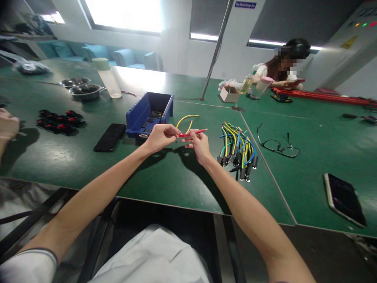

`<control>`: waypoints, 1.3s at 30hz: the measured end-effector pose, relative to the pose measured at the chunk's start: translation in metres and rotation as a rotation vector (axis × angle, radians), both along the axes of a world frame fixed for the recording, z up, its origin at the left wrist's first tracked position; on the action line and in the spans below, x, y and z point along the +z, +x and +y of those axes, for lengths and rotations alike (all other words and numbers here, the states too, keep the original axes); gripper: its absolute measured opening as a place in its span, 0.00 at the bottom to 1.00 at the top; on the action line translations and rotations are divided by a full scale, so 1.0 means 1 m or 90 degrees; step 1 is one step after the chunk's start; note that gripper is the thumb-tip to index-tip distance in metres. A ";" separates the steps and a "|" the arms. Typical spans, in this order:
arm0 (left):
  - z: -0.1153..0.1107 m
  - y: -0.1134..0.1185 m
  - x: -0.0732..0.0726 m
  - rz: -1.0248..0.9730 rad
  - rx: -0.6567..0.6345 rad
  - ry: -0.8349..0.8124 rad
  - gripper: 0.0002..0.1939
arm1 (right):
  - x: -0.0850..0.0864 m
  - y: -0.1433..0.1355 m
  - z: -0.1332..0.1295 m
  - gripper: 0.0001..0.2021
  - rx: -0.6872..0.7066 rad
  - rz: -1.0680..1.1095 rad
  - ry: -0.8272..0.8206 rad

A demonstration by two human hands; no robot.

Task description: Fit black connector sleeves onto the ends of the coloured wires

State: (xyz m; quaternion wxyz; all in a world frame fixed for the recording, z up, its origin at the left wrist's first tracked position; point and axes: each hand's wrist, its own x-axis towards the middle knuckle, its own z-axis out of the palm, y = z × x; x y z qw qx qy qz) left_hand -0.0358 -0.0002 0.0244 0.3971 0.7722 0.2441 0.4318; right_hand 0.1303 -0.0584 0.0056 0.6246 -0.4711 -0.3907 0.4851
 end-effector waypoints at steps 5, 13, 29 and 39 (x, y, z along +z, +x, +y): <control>-0.003 0.000 0.001 0.059 0.025 0.065 0.09 | -0.008 -0.006 0.003 0.22 -0.030 0.003 0.006; 0.010 -0.012 0.013 0.038 0.241 0.225 0.11 | -0.010 -0.014 0.001 0.21 -0.092 0.016 0.009; 0.064 -0.051 0.007 0.502 0.471 0.102 0.18 | -0.013 -0.008 0.005 0.20 -0.110 -0.011 0.012; 0.094 -0.049 0.003 0.683 0.297 -0.073 0.25 | -0.010 -0.009 0.005 0.19 -0.110 -0.004 -0.004</control>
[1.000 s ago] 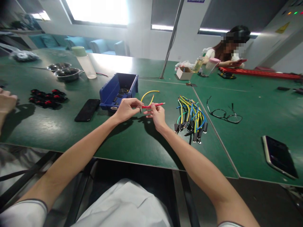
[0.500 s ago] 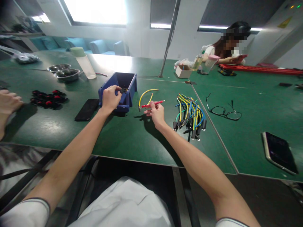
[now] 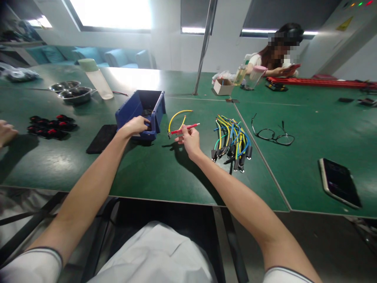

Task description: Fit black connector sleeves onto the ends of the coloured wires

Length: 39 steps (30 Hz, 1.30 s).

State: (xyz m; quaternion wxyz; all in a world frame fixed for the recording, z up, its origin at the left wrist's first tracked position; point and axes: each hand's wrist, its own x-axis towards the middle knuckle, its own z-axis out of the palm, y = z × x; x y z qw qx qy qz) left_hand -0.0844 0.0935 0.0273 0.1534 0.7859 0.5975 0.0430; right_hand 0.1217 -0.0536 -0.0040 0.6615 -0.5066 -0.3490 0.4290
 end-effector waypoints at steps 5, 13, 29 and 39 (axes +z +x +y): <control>-0.006 0.001 0.004 -0.021 -0.007 0.000 0.22 | -0.001 0.000 -0.001 0.19 0.008 0.005 0.006; -0.011 0.001 0.008 -0.044 -0.019 -0.002 0.14 | 0.002 0.000 -0.002 0.19 0.010 0.005 0.004; -0.021 0.001 0.002 -0.108 -0.021 0.226 0.09 | 0.004 0.001 -0.002 0.19 0.003 0.006 -0.006; -0.037 0.001 0.008 -0.209 -0.016 0.291 0.15 | 0.005 0.004 0.000 0.19 -0.006 0.012 -0.005</control>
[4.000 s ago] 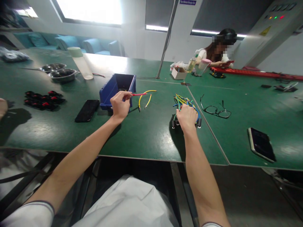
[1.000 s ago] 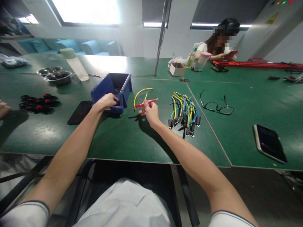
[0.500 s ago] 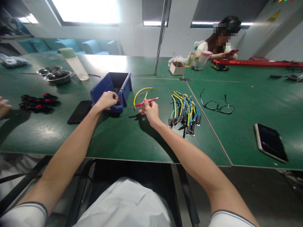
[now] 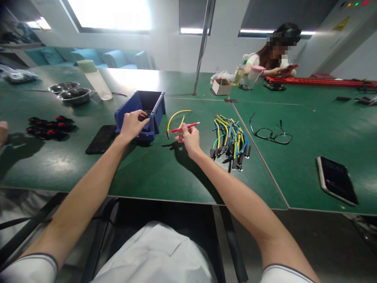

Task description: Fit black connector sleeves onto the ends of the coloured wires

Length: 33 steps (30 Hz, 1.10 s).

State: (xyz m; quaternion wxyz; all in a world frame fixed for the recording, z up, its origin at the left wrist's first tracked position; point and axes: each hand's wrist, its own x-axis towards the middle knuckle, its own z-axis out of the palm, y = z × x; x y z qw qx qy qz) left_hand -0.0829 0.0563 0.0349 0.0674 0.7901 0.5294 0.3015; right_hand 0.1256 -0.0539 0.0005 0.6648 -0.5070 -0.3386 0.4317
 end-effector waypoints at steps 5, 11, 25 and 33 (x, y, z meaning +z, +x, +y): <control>-0.002 0.000 0.000 -0.038 0.007 0.030 0.14 | 0.000 0.001 0.001 0.19 -0.006 0.003 0.007; -0.015 0.007 0.006 -0.111 -0.002 0.076 0.13 | 0.001 0.002 0.001 0.19 -0.016 0.005 0.016; -0.037 0.017 0.016 -0.204 0.006 0.212 0.10 | 0.006 0.003 0.000 0.19 -0.035 0.007 -0.004; -0.058 0.035 0.008 -0.188 -0.075 0.201 0.12 | 0.003 0.007 0.003 0.19 -0.058 0.024 0.003</control>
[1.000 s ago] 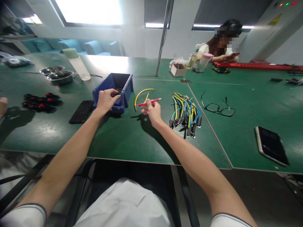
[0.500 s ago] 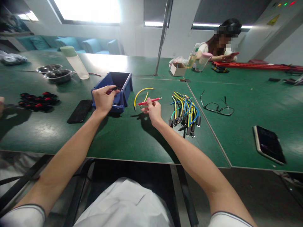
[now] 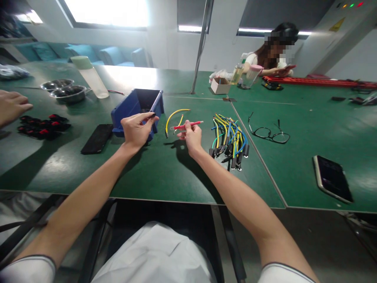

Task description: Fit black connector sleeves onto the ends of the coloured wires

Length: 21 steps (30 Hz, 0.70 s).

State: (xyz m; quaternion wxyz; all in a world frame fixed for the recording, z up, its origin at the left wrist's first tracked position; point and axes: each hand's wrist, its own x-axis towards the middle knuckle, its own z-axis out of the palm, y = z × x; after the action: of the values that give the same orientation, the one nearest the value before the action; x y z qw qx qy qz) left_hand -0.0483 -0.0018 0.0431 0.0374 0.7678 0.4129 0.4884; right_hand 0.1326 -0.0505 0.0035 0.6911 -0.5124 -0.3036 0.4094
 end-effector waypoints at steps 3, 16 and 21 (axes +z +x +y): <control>-0.004 0.004 -0.004 0.023 -0.029 -0.015 0.12 | 0.001 0.000 -0.001 0.19 -0.007 0.002 -0.007; -0.017 0.018 -0.009 0.201 -0.097 -0.131 0.12 | 0.005 0.007 0.000 0.20 -0.035 -0.027 0.017; -0.017 0.019 -0.010 0.268 -0.115 -0.167 0.11 | 0.007 0.005 -0.001 0.21 -0.023 -0.036 0.008</control>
State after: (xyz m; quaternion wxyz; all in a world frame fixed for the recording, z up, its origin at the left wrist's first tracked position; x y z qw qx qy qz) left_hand -0.0290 -0.0187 0.0329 0.0933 0.8749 0.4011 0.2551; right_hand 0.1380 -0.0513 0.0102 0.6929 -0.5244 -0.3164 0.3805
